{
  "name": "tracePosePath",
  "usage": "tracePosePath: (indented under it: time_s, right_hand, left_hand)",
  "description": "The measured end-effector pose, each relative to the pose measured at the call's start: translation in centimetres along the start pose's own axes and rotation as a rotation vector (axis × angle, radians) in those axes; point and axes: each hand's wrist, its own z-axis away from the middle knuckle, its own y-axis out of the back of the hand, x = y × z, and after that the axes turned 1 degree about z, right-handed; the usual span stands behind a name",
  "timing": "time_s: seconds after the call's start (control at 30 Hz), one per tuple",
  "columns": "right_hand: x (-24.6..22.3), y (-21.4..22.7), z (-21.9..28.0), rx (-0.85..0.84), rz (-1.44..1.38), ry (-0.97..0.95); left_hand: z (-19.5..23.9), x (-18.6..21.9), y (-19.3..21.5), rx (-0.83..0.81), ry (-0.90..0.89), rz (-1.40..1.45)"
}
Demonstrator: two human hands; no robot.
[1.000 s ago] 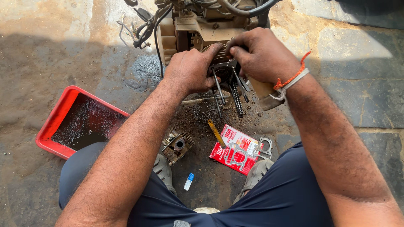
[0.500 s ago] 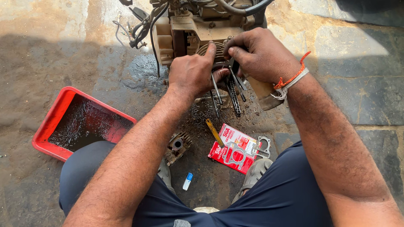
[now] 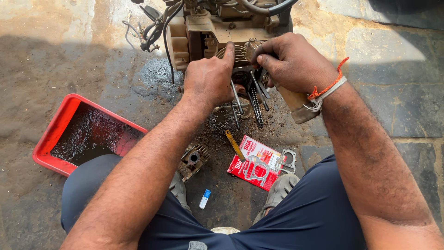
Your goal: The person sits on the ground and works on a small engine, using a wrench to tighten bolts on the cylinder head. They also apply oil to the internal components and adjust the timing chain.
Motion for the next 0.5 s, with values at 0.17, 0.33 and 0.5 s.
tracePosePath:
  time_s: [0.17, 0.33, 0.5]
  right_hand:
    - [-0.2, -0.1, 0.4, -0.003, 0.002, -0.053]
    - [-0.3, -0.3, 0.3, 0.019, -0.040, 0.041]
    - [-0.7, -0.7, 0.0, -0.036, -0.095, 0.053]
  left_hand:
    - [0.4, 0.5, -0.2, 0.104, 0.014, 0.035]
    - [-0.3, -0.1, -0.3, -0.053, -0.011, 0.059]
    - [-0.6, -2.0, -0.1, -0.064, -0.156, 0.015]
